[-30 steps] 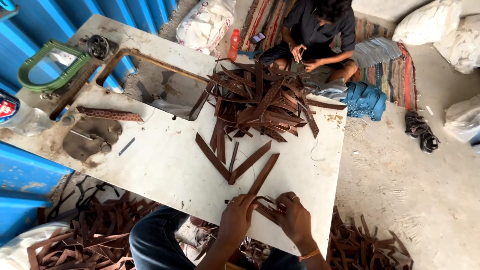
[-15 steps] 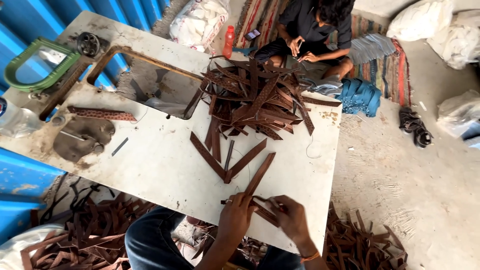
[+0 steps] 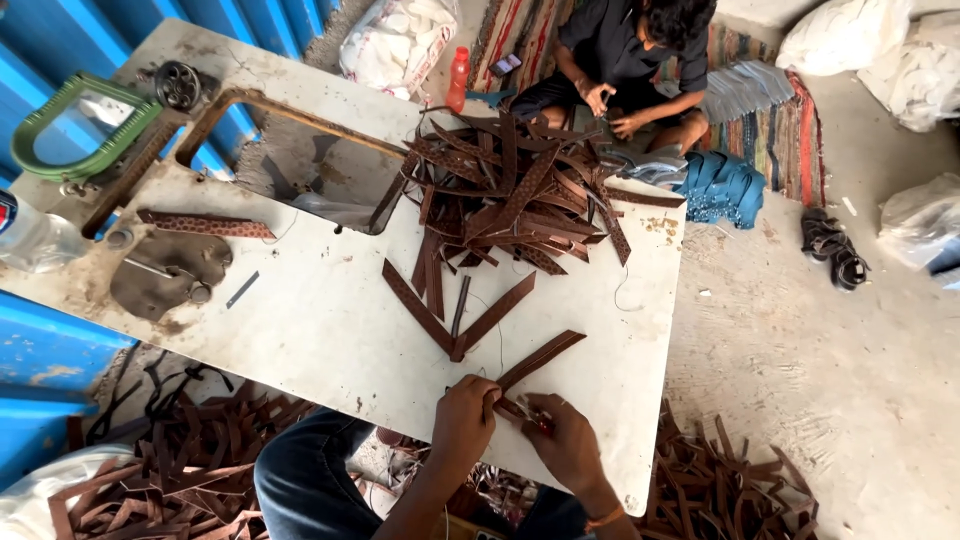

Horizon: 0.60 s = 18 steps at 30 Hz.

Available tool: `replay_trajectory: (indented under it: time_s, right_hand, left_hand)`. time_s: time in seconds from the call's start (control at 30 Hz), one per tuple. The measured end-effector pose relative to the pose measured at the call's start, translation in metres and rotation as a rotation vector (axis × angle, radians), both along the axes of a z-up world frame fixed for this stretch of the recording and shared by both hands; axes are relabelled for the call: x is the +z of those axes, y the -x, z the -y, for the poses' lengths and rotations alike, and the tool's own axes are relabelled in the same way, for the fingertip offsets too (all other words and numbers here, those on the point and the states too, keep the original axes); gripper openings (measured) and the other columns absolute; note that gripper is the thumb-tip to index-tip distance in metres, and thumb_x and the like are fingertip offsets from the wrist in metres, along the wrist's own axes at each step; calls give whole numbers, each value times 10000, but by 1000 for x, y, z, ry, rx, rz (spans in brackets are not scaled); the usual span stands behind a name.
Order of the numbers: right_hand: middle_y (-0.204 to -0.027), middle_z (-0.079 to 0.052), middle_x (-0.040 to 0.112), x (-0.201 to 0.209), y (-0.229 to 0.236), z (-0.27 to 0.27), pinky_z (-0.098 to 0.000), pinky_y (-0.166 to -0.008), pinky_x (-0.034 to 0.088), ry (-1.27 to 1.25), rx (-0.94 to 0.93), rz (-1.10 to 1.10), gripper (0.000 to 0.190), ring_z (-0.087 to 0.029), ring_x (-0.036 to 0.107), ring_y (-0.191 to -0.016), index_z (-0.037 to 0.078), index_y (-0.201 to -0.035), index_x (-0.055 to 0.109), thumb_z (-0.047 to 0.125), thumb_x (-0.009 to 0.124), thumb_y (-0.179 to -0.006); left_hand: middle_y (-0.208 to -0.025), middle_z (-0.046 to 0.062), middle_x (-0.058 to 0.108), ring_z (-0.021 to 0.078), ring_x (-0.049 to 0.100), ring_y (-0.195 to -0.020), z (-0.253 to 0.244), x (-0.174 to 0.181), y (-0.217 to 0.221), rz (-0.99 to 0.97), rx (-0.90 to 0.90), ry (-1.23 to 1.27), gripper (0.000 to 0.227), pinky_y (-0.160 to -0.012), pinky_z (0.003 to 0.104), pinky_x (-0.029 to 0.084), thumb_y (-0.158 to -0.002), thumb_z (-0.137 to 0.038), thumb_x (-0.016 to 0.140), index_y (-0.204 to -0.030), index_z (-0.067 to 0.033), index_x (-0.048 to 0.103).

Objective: The person hand stitches leather strips together using a needle and thread in a manufacturing setting.

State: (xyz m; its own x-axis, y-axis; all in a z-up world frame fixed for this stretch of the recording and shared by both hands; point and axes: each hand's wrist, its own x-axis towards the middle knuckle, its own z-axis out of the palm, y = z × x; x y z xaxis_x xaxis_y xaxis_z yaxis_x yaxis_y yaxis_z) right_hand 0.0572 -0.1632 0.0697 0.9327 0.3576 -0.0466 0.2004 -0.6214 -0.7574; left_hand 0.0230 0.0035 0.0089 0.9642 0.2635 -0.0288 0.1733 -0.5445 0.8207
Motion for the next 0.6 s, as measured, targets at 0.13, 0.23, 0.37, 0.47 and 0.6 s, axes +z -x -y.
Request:
replay_trajectory:
  time_s: [0.13,0.23,0.37,0.47,0.6]
  right_hand:
    - [-1014,-92,721,32,1,-4,-352,-676,609,120,9,-142,469,-214,757,-799,98,-1235,692,299,809,-828]
    - [-886,-66,741,21,2,1,-352,-590,588,173,34,-14,375,-199,736,-682,114,-1194,742,305,759,-871]
    - [-689,-15,744,2,-1,4,-324,-446,519,253,104,211,262,-148,672,-493,152,-1134,770,250,723,-897]
    - [-643,3,735,2,-2,1,-320,-421,492,270,135,277,208,-148,638,-459,185,-1085,795,224,727,-893]
    - [-649,9,740,1,-3,-1,-312,-425,493,261,163,342,195,-131,645,-482,188,-1060,805,204,722,-885]
  left_hand:
    - [-946,127,708,322,693,-836,0,-1,-1,47,-20,-28,124,-774,441,562,-947,-59,627,-951,-13,742]
    - [-940,131,702,327,680,-861,3,1,0,73,-32,-56,118,-796,453,547,-936,-49,628,-962,-11,737]
    - [-962,137,684,330,675,-888,5,2,3,41,-20,-37,119,-772,442,560,-960,-66,617,-976,-1,715]
    - [-950,129,693,319,684,-875,5,0,3,75,-20,-35,127,-776,442,560,-945,-51,611,-981,-4,722]
    - [-960,131,689,326,680,-864,4,3,2,38,-25,-25,128,-770,445,555,-968,-76,620,-981,-5,725]
